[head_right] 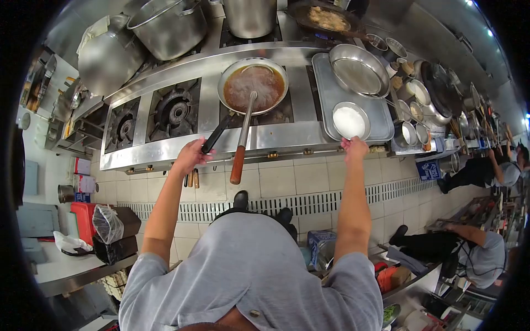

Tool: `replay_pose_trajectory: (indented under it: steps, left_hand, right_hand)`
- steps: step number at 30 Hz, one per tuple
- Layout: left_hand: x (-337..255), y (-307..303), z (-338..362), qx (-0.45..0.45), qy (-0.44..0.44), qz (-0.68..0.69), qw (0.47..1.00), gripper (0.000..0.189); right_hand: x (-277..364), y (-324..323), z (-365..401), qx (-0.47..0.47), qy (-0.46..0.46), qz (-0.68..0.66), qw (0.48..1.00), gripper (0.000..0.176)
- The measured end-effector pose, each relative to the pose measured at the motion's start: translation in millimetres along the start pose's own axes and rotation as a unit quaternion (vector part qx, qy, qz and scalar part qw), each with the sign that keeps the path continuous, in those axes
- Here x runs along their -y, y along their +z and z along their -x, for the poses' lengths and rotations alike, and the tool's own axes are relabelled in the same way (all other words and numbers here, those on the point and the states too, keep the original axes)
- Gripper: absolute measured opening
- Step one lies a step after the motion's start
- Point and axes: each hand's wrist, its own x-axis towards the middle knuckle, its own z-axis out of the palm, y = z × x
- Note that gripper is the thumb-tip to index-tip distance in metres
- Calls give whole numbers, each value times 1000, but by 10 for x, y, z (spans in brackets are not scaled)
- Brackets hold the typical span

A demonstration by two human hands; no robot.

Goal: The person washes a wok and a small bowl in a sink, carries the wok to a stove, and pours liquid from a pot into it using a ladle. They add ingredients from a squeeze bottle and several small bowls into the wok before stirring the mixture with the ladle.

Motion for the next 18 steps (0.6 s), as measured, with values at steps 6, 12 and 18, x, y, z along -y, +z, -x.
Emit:
replay_pose_trajectory:
  steps: [6, 12, 18]
  left_hand:
    - [61, 32, -229, 59, -34, 23, 997, 43]
    - [160, 20, -261, 108, -28, 132, 985, 42]
    - [190, 33, -278, 144, -29, 213, 966, 41]
  right_hand:
    - [-199, -11, 71, 22, 13, -20, 999, 24]
    - [-393, 624, 1650, 229, 83, 139, 960, 48]
    - [-411, 1585, 2711, 344, 309, -28, 886, 52]
